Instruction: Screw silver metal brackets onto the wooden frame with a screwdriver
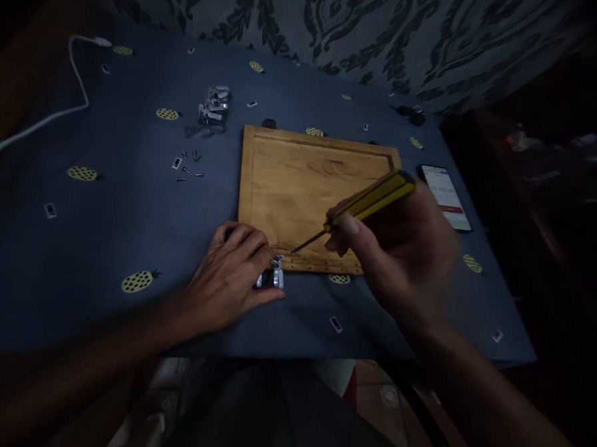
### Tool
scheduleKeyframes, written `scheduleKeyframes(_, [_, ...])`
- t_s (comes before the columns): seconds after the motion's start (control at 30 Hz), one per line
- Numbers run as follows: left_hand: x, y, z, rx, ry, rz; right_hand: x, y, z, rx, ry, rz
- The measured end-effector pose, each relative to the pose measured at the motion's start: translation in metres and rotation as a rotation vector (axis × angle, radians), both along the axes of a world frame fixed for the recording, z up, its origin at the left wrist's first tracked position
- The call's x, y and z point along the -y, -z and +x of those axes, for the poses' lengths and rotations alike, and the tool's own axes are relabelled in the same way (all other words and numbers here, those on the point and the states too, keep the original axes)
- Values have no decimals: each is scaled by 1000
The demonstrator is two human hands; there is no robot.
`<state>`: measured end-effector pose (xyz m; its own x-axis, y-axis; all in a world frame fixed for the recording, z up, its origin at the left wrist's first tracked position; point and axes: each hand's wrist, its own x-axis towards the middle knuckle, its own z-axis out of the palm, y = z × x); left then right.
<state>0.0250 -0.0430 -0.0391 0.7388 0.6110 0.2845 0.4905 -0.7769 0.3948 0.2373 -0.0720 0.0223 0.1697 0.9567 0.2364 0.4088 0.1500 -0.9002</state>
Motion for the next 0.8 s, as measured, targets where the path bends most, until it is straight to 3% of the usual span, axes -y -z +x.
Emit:
scheduleKeyframes(0.17, [-1, 1, 1, -37, 4, 6, 29, 15, -10, 18, -17, -13])
scheduleKeyframes(0.3, [-1, 2, 0, -11, 2, 26, 31, 27, -10, 34, -3, 103])
scheduleKeyframes(0.47, [0, 2, 0, 1, 7, 43, 31, 27, -8, 24, -9, 223])
scheduleKeyframes(0.8, [-1, 2, 0, -22, 13, 46, 32, 27, -9, 64, -28, 180])
